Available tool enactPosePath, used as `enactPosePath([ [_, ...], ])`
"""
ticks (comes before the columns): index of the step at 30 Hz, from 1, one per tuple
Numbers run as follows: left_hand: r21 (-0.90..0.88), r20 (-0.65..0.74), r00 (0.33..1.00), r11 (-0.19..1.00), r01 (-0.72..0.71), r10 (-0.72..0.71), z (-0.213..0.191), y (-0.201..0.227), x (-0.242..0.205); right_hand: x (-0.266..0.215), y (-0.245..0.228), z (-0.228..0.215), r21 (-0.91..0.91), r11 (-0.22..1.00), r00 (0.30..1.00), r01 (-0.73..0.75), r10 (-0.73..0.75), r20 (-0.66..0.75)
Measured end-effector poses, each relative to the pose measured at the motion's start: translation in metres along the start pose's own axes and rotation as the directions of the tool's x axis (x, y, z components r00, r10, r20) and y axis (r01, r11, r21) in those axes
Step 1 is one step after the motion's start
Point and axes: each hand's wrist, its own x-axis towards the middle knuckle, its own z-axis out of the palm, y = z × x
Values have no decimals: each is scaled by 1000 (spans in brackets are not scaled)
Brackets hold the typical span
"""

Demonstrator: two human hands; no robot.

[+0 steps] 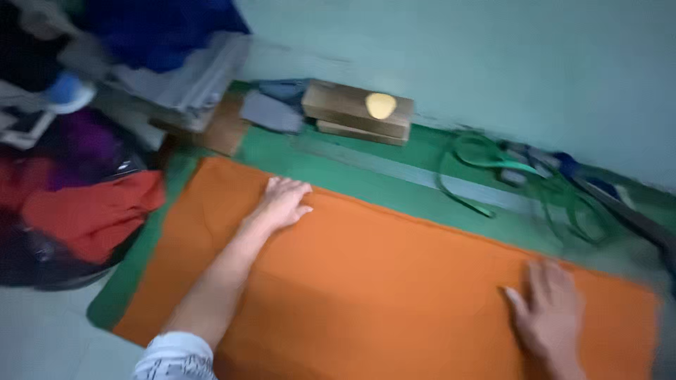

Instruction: The person smooths an orange fabric on a green table, then places a blue pattern piece on top. They align the pattern and use shears to cut the blue fabric along the pattern's edge.

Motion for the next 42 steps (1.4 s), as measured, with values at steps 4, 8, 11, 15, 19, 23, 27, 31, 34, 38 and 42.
enactPosePath([
  [4,-4,222,940,964,266,-259,-30,-68,-14,-26,4,23,-290,923,963,-255,270,13],
  [8,13,98,942,947,321,-320,-34,-94,-24,-36,10,39,-64,927,927,-369,372,45],
  [11,42,-55,952,951,305,-303,-26,-96,-23,-27,14,34,-204,937,953,-283,299,53],
  [15,177,71,893,887,426,-444,-27,-77,-17,-13,42,26,-189,930,926,-315,345,153],
  [19,255,-88,931,895,366,-355,-3,-47,-24,-17,111,14,157,956,963,-249,261,-65],
  [23,157,-289,947,969,194,-142,60,64,-1,-10,155,12,143,948,943,-286,252,219],
  [27,27,-643,644,853,-522,415,81,222,-6,-2,149,-21,-353,910,881,-217,338,330],
  [31,-75,-198,826,832,-549,528,83,294,-17,-65,160,2,-425,905,912,-34,202,358],
  [34,-29,-205,850,865,-501,486,96,306,-19,-88,119,-30,128,854,690,-504,309,655],
  [38,-58,-98,871,871,-488,482,89,308,-20,-45,98,-65,270,727,694,-632,375,615],
  [42,1,-155,859,870,-494,488,86,308,-20,23,56,-60,134,412,395,-901,653,646],
])
